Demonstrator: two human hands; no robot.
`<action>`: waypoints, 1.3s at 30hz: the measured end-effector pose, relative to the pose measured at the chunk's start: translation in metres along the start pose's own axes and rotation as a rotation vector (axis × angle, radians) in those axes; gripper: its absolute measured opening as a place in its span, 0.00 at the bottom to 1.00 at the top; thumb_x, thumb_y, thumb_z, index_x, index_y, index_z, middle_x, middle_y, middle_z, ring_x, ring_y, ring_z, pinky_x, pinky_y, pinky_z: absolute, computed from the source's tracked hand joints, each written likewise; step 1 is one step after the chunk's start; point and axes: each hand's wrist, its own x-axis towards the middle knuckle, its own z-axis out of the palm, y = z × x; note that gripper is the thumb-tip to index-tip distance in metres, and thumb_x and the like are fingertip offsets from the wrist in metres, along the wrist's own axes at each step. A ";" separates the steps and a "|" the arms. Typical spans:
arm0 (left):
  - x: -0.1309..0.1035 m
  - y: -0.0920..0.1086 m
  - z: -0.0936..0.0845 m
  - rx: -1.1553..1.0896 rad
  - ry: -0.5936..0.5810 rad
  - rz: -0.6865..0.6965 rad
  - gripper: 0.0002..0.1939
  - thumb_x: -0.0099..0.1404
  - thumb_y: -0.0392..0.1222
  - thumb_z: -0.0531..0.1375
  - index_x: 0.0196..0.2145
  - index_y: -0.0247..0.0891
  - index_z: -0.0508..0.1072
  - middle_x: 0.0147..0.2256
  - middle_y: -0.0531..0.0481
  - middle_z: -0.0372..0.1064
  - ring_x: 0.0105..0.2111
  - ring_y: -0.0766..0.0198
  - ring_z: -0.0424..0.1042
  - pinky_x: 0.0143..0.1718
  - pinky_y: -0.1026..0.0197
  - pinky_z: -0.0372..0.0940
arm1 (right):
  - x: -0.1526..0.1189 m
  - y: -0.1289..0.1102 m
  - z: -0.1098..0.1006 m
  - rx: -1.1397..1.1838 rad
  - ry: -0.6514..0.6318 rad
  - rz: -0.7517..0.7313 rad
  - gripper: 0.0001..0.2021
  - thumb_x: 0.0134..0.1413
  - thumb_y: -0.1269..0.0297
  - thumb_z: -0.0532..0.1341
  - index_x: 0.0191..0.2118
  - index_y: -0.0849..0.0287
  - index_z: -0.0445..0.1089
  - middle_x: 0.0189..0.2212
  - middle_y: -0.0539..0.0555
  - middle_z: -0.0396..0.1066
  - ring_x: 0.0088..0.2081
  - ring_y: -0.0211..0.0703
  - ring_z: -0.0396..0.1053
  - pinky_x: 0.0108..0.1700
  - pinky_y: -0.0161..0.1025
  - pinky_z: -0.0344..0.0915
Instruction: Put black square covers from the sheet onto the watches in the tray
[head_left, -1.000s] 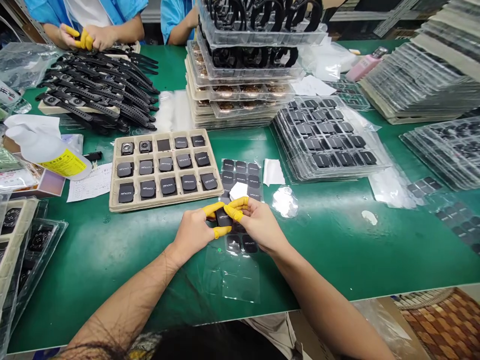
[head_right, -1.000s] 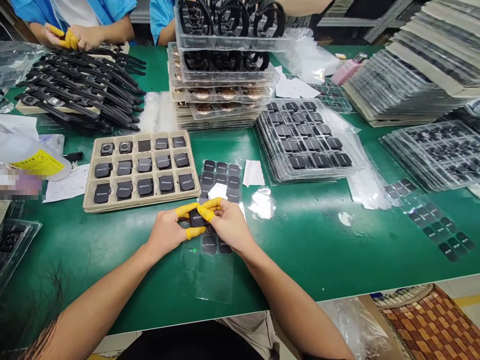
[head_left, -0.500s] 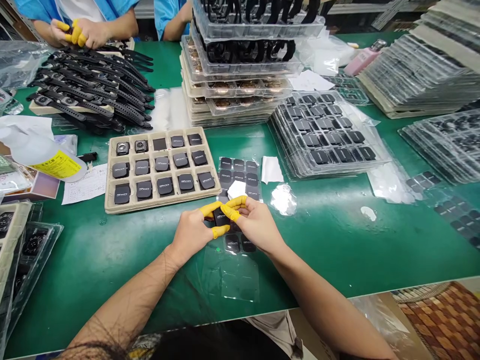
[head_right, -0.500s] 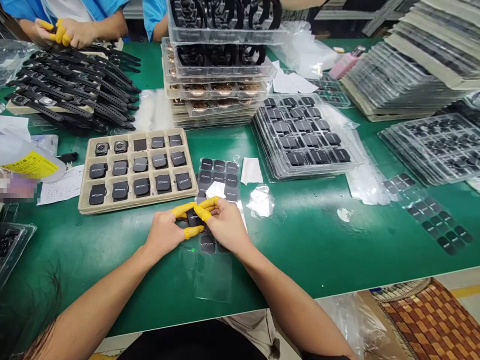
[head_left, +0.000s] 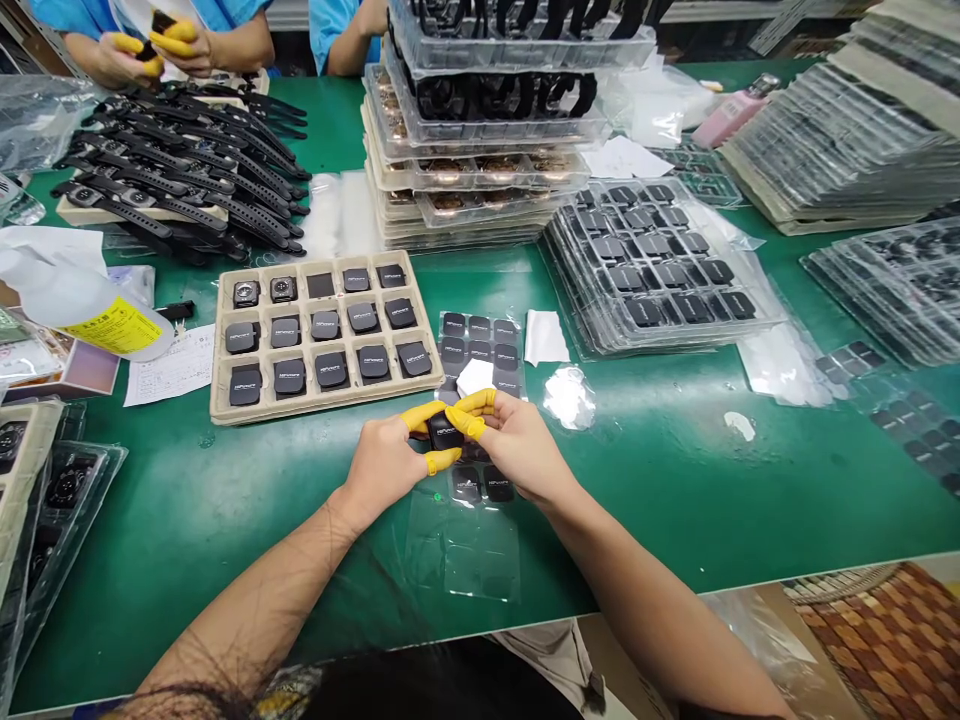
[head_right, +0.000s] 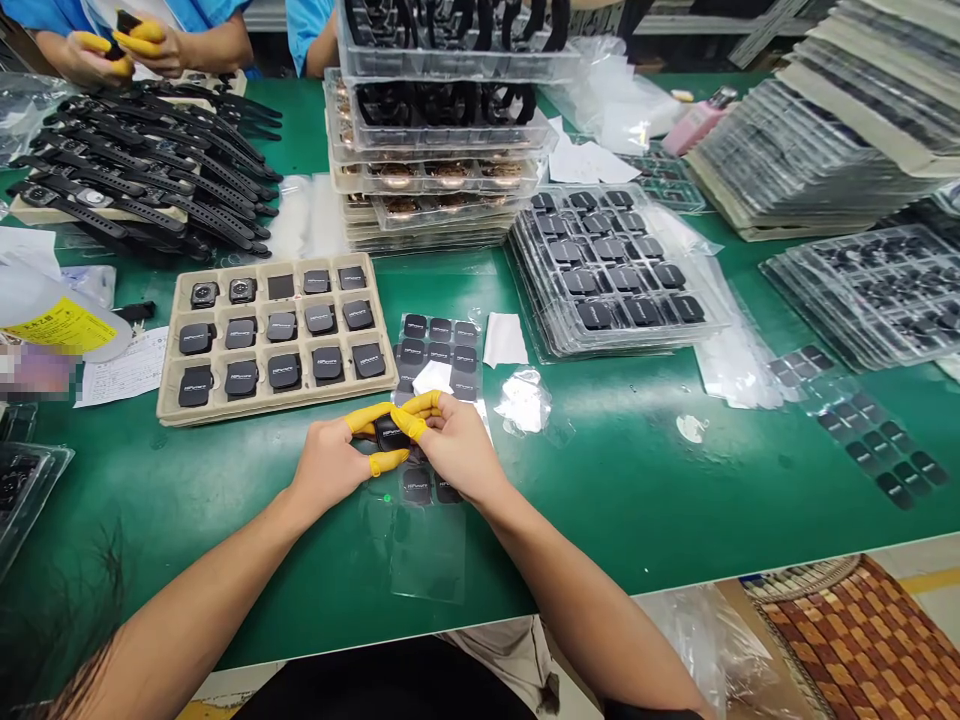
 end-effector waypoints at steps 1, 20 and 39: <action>0.000 0.000 0.000 0.000 0.001 -0.005 0.28 0.54 0.43 0.72 0.53 0.45 0.79 0.40 0.51 0.82 0.37 0.56 0.81 0.43 0.56 0.76 | 0.000 0.000 0.000 0.004 -0.001 0.000 0.19 0.37 0.52 0.76 0.33 0.58 0.75 0.29 0.52 0.76 0.31 0.43 0.72 0.33 0.40 0.69; 0.000 0.000 0.001 0.008 0.010 -0.020 0.26 0.53 0.40 0.71 0.52 0.44 0.79 0.40 0.51 0.82 0.38 0.56 0.81 0.43 0.56 0.75 | 0.000 0.001 0.002 -0.010 0.007 -0.027 0.18 0.40 0.52 0.75 0.33 0.58 0.74 0.31 0.55 0.77 0.33 0.45 0.74 0.36 0.42 0.72; 0.000 0.001 0.001 -0.023 0.004 -0.010 0.25 0.54 0.43 0.72 0.51 0.44 0.79 0.38 0.54 0.82 0.36 0.60 0.81 0.41 0.60 0.75 | -0.002 -0.002 -0.001 -0.192 0.031 -0.087 0.24 0.45 0.51 0.72 0.46 0.55 0.69 0.42 0.55 0.73 0.33 0.41 0.72 0.31 0.39 0.71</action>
